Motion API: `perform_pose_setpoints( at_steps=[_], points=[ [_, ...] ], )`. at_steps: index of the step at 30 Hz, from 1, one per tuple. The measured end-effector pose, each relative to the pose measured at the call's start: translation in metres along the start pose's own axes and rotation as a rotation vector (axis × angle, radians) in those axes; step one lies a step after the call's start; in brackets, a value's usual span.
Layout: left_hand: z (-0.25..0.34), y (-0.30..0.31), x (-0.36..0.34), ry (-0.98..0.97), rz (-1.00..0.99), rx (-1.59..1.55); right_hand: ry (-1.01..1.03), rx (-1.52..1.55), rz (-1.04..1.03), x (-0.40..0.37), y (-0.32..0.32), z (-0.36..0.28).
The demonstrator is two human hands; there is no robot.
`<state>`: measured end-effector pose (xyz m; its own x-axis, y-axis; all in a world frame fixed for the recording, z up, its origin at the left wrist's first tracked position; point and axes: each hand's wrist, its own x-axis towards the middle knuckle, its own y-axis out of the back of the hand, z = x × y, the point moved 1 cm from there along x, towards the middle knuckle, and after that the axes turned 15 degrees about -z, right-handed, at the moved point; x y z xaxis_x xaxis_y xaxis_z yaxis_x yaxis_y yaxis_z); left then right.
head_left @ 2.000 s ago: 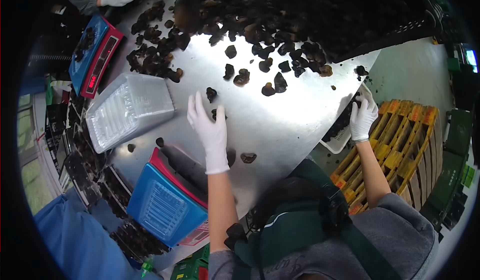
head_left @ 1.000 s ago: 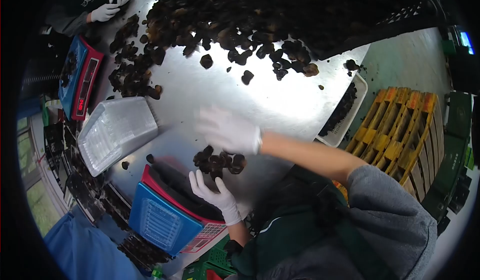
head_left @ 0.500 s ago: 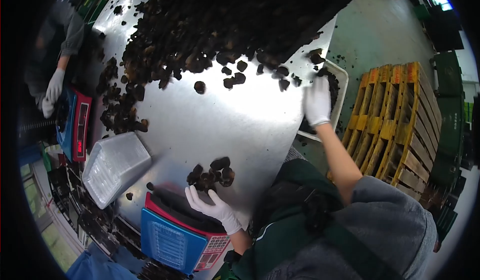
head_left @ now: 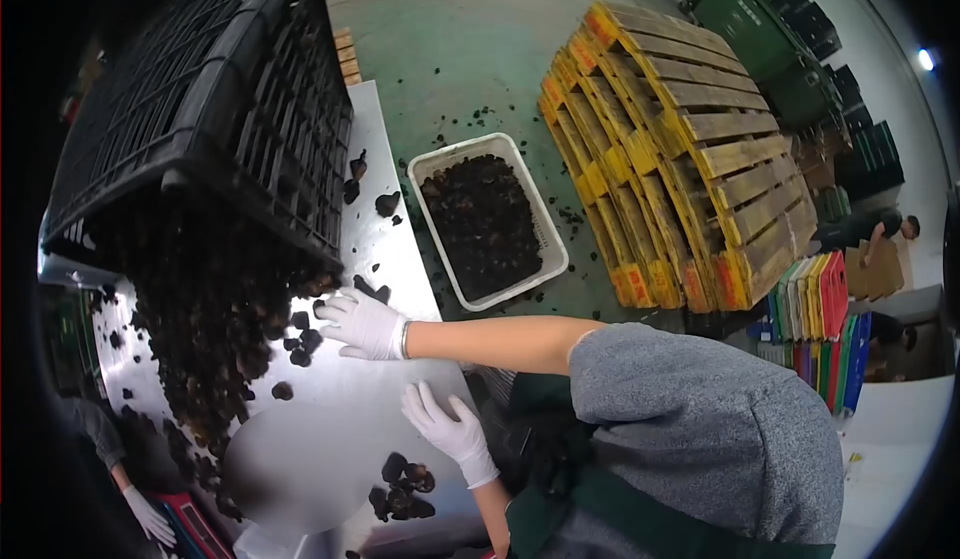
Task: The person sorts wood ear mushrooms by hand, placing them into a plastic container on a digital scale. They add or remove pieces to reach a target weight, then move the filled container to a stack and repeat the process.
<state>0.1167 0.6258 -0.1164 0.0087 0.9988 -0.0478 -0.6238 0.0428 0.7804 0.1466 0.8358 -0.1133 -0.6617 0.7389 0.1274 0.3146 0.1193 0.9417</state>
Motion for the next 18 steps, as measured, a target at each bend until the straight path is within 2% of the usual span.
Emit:
perform_pose_setpoints(
  at_steps=[2,3,4,5,6,7,8,10,11,13,14,17,18],
  points=[
    [0.003,-0.005,-0.003,0.003,-0.024,0.024,-0.017,0.024,-0.172,-0.003,-0.013,0.014],
    [0.004,-0.005,-0.002,-0.009,-0.03,0.02,-0.091,-0.099,-0.099,-0.007,-0.015,0.026],
    [0.004,-0.004,-0.002,-0.01,-0.027,0.02,-0.26,0.107,-0.141,-0.005,-0.03,0.055],
    [0.005,-0.003,-0.004,0.008,-0.012,0.02,-0.167,-0.226,0.146,-0.025,-0.029,0.084],
    [0.011,0.003,-0.003,-0.025,0.014,-0.004,-0.671,-0.129,-0.261,-0.023,-0.001,0.111],
    [0.008,0.006,-0.003,-0.047,0.022,-0.014,-0.637,-0.132,0.003,-0.04,0.031,0.121],
    [0.008,0.011,0.001,-0.035,0.019,-0.102,-0.652,0.007,0.212,-0.054,0.037,0.135],
    [0.003,0.007,-0.002,0.007,0.032,-0.002,-0.461,-0.341,0.404,-0.069,0.051,0.146],
    [0.002,0.005,-0.002,0.02,0.032,-0.024,-0.407,-0.302,0.452,-0.076,0.059,0.147],
    [0.003,0.005,0.001,0.016,0.053,-0.073,-0.232,-0.036,0.349,-0.083,0.049,0.136],
    [0.003,0.003,0.001,0.021,0.065,-0.085,-0.104,0.147,0.233,-0.077,0.046,0.101],
    [0.005,0.002,-0.001,0.022,0.077,-0.121,0.429,0.297,-0.024,-0.013,0.059,0.0],
    [0.004,0.002,0.0,0.023,0.076,-0.128,0.453,0.271,-0.021,0.021,0.056,-0.019]
  ],
)
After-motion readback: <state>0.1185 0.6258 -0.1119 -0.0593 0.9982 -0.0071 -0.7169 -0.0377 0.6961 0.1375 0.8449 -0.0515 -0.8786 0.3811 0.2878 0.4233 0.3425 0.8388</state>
